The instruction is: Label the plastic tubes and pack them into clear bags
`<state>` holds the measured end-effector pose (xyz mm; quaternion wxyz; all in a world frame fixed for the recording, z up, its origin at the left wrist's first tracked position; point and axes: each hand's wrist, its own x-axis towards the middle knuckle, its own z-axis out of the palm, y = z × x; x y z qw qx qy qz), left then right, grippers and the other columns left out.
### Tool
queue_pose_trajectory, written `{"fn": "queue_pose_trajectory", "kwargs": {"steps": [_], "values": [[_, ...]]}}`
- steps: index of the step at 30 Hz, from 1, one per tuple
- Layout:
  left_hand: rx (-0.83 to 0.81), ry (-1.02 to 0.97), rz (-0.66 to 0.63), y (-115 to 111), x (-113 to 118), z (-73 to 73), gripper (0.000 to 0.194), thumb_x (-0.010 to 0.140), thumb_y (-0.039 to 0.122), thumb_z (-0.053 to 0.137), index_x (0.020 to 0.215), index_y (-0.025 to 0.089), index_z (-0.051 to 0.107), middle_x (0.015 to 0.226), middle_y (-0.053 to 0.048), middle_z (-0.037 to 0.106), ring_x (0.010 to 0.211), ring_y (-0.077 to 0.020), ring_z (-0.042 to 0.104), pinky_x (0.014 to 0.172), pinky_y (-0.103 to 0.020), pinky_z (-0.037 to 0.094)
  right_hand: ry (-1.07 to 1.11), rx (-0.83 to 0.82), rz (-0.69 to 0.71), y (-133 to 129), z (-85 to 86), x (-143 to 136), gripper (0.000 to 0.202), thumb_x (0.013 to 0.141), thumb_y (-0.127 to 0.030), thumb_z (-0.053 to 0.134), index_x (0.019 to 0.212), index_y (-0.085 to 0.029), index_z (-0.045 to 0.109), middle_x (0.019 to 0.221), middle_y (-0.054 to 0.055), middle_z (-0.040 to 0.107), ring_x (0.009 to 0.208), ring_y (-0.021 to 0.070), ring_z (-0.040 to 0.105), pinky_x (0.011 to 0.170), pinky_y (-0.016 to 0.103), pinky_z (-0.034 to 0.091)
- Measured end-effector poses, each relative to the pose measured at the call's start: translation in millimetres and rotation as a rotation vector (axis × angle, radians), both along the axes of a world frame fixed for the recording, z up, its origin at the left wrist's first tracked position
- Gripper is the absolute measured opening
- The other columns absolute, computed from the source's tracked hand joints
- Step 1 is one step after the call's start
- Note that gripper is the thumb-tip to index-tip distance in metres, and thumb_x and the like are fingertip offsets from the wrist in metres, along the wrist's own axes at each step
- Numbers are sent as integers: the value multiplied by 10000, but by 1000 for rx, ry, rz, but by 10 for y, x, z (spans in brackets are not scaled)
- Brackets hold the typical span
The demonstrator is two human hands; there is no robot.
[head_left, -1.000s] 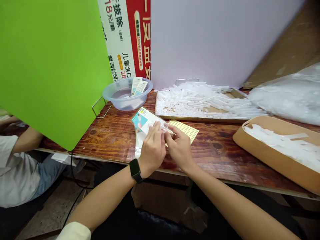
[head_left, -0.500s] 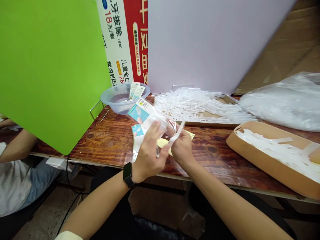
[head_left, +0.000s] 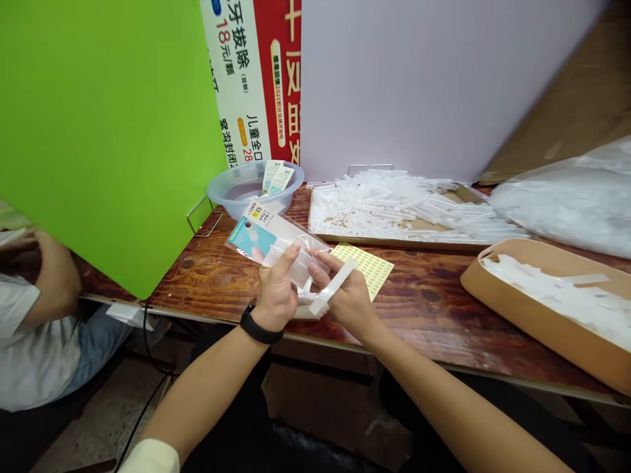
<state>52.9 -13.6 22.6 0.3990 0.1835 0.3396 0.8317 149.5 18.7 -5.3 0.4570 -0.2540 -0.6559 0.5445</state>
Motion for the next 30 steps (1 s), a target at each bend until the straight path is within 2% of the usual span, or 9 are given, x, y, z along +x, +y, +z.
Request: {"fn": "queue_pose_trajectory", "kwargs": {"steps": [4,8,11,15,17,20,24,27,30], "values": [[-40,-62,-11,41,-152,33,363,628,227,769,940,133,608,863,-17,697,750,-146,662,776,-288,524,-40,209,-59,17,-13,27,350,844,-385,590,1138,-195,599,981,77,647,761,193,615,691,325,510],[-73,-108,-51,65,-244,54,299,679,237,735,932,134,615,861,-26,702,754,-157,668,783,-301,524,-33,409,-137,-13,-16,28,285,838,-290,610,1109,-211,579,1008,78,630,824,199,621,748,346,514],[-43,-75,-43,50,-181,44,258,696,219,732,913,144,613,861,-18,700,761,-145,667,787,-280,526,-24,532,-260,-22,-45,3,181,829,-276,645,1000,-216,635,992,77,625,925,227,611,807,371,505],[30,-37,-82,-9,32,-11,336,697,234,763,988,165,607,907,-10,698,808,-134,670,792,-257,526,48,632,-442,5,-125,-44,187,820,-276,674,1000,-224,672,1116,91,585,1059,252,578,908,445,484],[52,-34,-111,-38,128,-46,449,697,227,777,1099,187,582,972,-14,695,896,-139,668,850,-259,513,77,666,-487,24,-157,-62,199,840,-264,652,1037,-245,677,1213,89,553,1141,255,546,946,474,469],[53,-68,-146,-56,184,-80,582,684,249,800,1205,198,545,1058,-40,685,1002,-171,652,937,-295,486,70,657,-463,45,-167,-66,243,867,-243,615,1102,-281,663,1295,77,528,1209,251,515,987,503,450],[14,-98,-176,-44,131,-72,548,775,419,713,1238,186,533,1121,-92,671,1058,-227,640,954,-350,492,43,662,-444,42,-149,-51,310,854,-230,634,1158,-290,637,1311,84,531,1226,260,507,1003,534,437],[-3,-92,-117,-29,99,-58,531,816,423,669,1265,194,500,1144,-97,663,1073,-227,636,923,-339,513,56,681,-479,3,-165,-72,366,836,-209,658,1190,-292,615,1297,81,544,1221,253,509,1004,520,442],[11,-119,-105,-18,99,-60,543,809,432,674,1267,202,496,1133,-95,667,1053,-226,646,905,-340,526,88,621,-509,-44,-185,-106,335,818,-225,682,1148,-264,635,1285,86,557,1221,258,512,1009,510,440]]}}
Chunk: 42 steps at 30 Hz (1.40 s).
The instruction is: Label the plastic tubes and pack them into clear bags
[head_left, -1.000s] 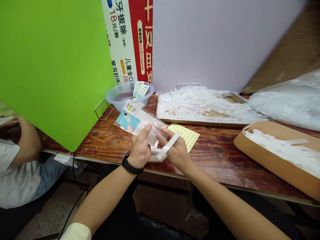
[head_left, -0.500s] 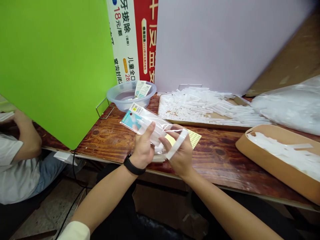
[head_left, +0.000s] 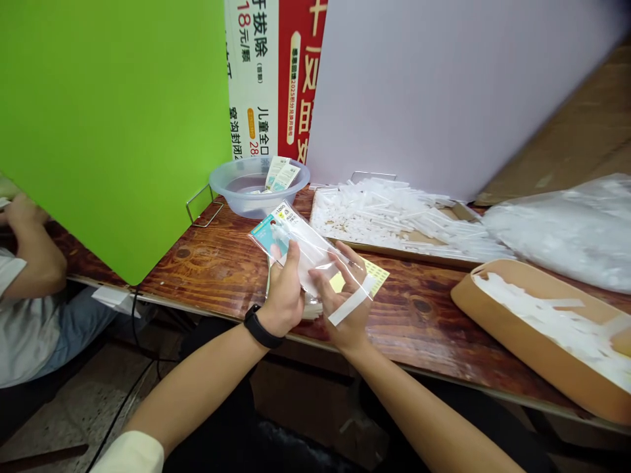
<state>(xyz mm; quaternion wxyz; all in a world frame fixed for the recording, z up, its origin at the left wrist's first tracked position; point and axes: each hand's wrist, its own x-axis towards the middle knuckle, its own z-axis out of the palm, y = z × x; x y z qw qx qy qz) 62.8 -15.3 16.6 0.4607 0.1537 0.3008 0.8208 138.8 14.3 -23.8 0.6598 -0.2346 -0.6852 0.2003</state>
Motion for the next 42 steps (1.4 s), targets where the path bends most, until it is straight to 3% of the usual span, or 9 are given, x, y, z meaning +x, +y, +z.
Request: {"fn": "queue_pose_trajectory", "kwargs": {"steps": [16,19,24,28,32,36,38,40,42], "values": [[24,-26,65,29,-100,25,504,686,184,760,1130,168,523,888,-10,690,755,-117,663,764,-246,524,-128,-164,149,84,-34,51,271,845,-333,621,1091,-232,672,1227,111,607,1175,278,551,1014,512,432],[6,-53,118,32,-214,70,535,661,216,783,1125,178,520,855,12,684,714,-114,653,745,-245,516,20,-370,189,-15,-14,54,330,781,-364,691,1068,-222,614,1088,95,640,1027,251,616,898,453,509],[10,-14,26,-16,-181,69,572,659,246,793,1154,182,513,875,7,681,735,-113,647,741,-237,506,129,-912,699,6,51,57,429,725,-442,741,1047,-187,616,870,55,693,663,181,648,635,326,545],[-12,77,-77,-28,-114,41,518,667,288,792,1109,160,554,952,-30,683,834,-146,654,787,-263,515,194,-1009,714,75,126,96,362,634,-413,815,842,-151,676,693,40,678,556,152,607,536,278,517],[-45,290,29,-17,-271,63,494,764,456,689,1117,129,578,1149,-128,639,1076,-254,611,927,-363,490,154,-991,643,180,220,203,379,544,-430,854,674,-136,653,571,12,618,477,124,545,460,260,483],[-50,809,675,-140,-524,166,648,781,359,694,1360,235,432,1540,-67,272,1429,-225,235,1172,-349,222,-99,-850,545,353,342,401,397,579,-451,823,530,-126,599,485,5,554,446,97,488,426,223,386],[4,1116,813,-236,-582,229,640,750,246,724,1343,265,483,1534,-22,294,1433,-201,221,1193,-320,148,-302,-814,553,418,402,497,400,621,-460,789,521,-122,600,469,5,541,448,96,478,428,219,350],[17,1319,644,-304,-580,280,439,768,212,696,1200,252,628,1342,-40,554,1286,-213,462,1141,-326,275,-491,-783,625,438,455,563,398,659,-465,756,527,-123,599,470,2,534,449,94,466,426,215,323],[-22,1425,285,-324,-542,313,238,803,243,657,1033,229,718,1041,-55,708,1001,-212,636,960,-310,448,-633,-743,725,410,503,589,400,690,-467,723,530,-128,587,471,-13,508,441,80,433,408,203,283]]}}
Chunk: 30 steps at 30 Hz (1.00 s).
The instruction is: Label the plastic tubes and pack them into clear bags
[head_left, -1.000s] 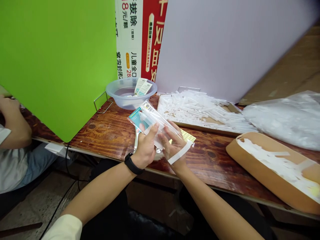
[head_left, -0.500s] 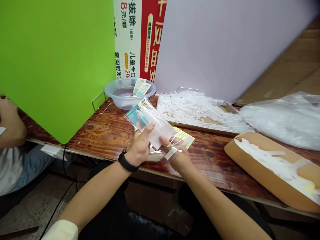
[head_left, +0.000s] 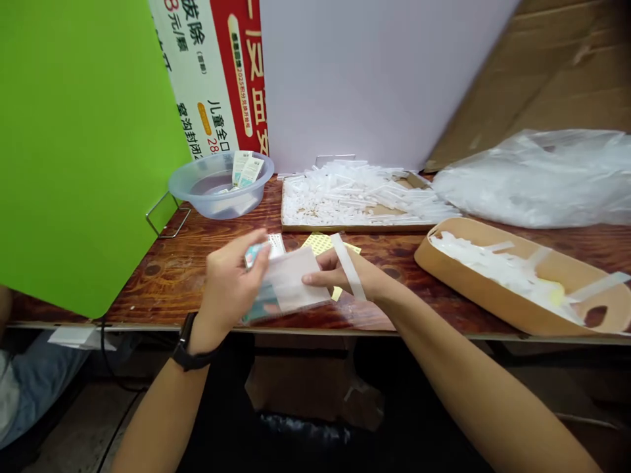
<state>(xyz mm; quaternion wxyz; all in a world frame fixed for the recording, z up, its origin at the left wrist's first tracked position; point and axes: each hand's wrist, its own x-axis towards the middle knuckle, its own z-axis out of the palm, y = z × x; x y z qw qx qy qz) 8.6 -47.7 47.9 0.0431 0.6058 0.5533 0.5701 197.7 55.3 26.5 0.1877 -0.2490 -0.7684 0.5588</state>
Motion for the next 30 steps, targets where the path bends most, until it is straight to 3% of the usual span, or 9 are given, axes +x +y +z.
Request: {"fn": "queue_pose_trajectory", "kwargs": {"steps": [2,4,7,11,15,18,22,26,30], "values": [[-264,54,-247,17,44,23,174,825,287,631,933,214,746,880,-56,728,804,-196,658,752,-272,492,-55,27,114,-60,46,-2,422,708,-473,700,504,-136,549,446,-33,450,418,63,376,387,195,229],[-439,99,-434,45,75,43,181,845,300,599,849,203,752,789,-49,717,697,-171,627,620,-236,454,-110,28,176,-127,90,-14,427,716,-468,690,495,-143,523,428,-49,400,402,53,335,380,194,198],[-514,14,-515,67,95,54,207,846,281,586,748,179,737,710,-39,685,629,-137,573,558,-207,403,-146,18,193,-189,131,-24,411,724,-446,685,497,-149,516,414,-56,382,391,54,326,381,197,188],[-455,-289,-426,89,113,-10,175,793,282,655,680,163,717,668,-29,662,593,-109,540,545,-191,398,16,9,70,-174,91,-37,423,728,-477,697,512,-149,540,465,-36,451,434,68,389,406,195,254],[-229,-716,-186,138,152,-101,201,701,359,749,677,162,715,639,-9,643,551,-87,514,512,-181,410,378,-248,-111,-143,-3,-101,459,797,-620,553,781,-179,681,743,36,658,664,163,604,583,273,489],[-128,-876,-149,153,190,-117,230,639,373,797,670,161,716,654,-7,652,570,-81,530,534,-179,443,464,-208,-180,-173,-41,-162,347,752,-511,682,891,-194,703,852,36,684,764,164,625,700,297,518],[-151,-945,-186,147,204,-100,205,652,355,788,685,162,725,682,-16,658,583,-87,546,552,-196,460,532,-219,-331,-226,-42,-228,303,728,-444,726,873,-181,683,745,7,656,674,129,595,671,289,521],[-49,-770,-107,116,163,-57,133,670,285,777,622,175,720,640,11,603,627,-78,533,587,-175,441,535,-120,-469,-266,33,-211,243,706,-392,754,706,-165,667,658,-10,624,607,99,553,615,243,489],[-194,-650,-114,-23,154,71,204,723,364,747,657,172,728,428,44,465,412,-57,400,431,-185,353,505,-56,-534,-376,154,-120,205,740,-368,738,700,-173,686,474,-49,524,416,68,446,414,203,365]]}}
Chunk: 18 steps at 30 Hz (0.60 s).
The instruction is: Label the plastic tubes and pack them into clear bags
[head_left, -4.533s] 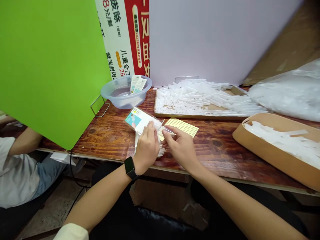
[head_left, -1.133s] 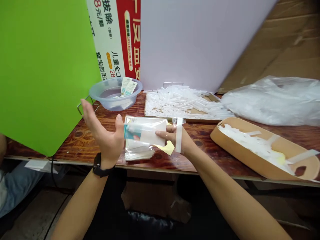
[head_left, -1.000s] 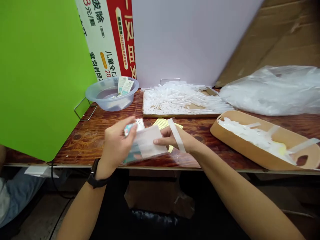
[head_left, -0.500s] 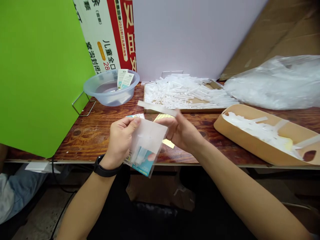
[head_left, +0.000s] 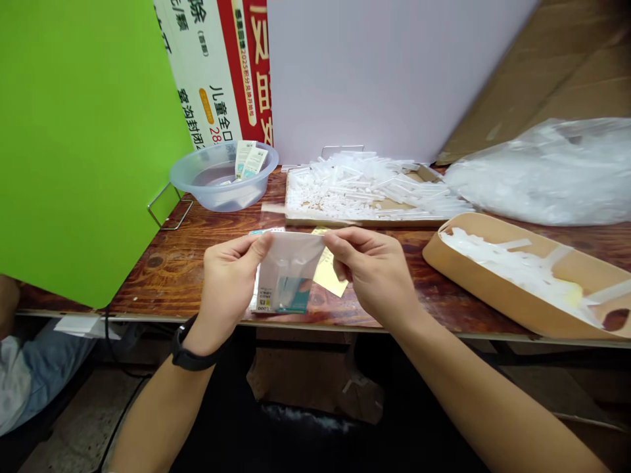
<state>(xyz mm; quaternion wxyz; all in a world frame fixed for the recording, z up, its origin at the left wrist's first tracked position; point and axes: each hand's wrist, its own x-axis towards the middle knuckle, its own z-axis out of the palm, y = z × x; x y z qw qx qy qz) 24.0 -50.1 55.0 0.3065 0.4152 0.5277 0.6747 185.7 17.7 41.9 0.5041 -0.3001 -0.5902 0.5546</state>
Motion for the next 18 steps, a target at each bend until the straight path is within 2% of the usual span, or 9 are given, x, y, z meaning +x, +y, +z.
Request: {"fn": "queue_pose_trajectory", "kwargs": {"steps": [2,5,8,11,13,16,18], "values": [[-41,15,-37,-84,29,67,254,751,395,720,660,158,721,414,30,484,370,-61,399,389,-190,337,28,-11,18,-75,42,35,195,771,-378,714,757,-185,699,487,-35,568,412,89,499,416,217,402],[39,29,17,-158,105,106,225,774,371,700,688,164,720,567,-21,638,500,-121,584,479,-212,476,77,66,13,-173,73,54,166,805,-363,687,783,-200,711,709,23,696,636,152,648,617,288,541],[115,-43,54,-154,181,68,151,759,339,711,760,189,733,705,-21,697,624,-160,654,582,-265,558,88,172,-60,-232,81,46,152,811,-333,682,727,-208,702,865,42,719,802,187,667,759,340,553],[182,-82,85,-116,220,9,99,741,277,724,783,187,730,774,-20,710,679,-155,661,633,-262,567,41,239,-161,-251,72,19,148,795,-300,699,680,-208,681,887,45,715,844,200,664,782,349,548],[233,-96,117,-93,222,-14,147,727,215,730,873,198,726,837,-21,718,737,-150,669,681,-244,559,57,239,-203,-239,55,-8,74,761,-266,730,811,-221,698,1011,46,700,836,187,662,764,340,550],[272,-140,140,-64,204,-14,318,715,161,726,1025,226,695,872,-17,722,787,-138,673,728,-222,542,167,141,-139,-191,18,-43,421,686,-241,784,1082,-263,644,1187,43,644,808,168,658,722,330,557],[252,-200,122,-39,186,-2,274,712,168,726,982,209,706,845,-18,721,776,-130,672,730,-218,539,179,56,-12,-155,-2,-51,420,678,-255,784,1074,-247,646,1113,45,677,825,182,660,736,346,560]]}}
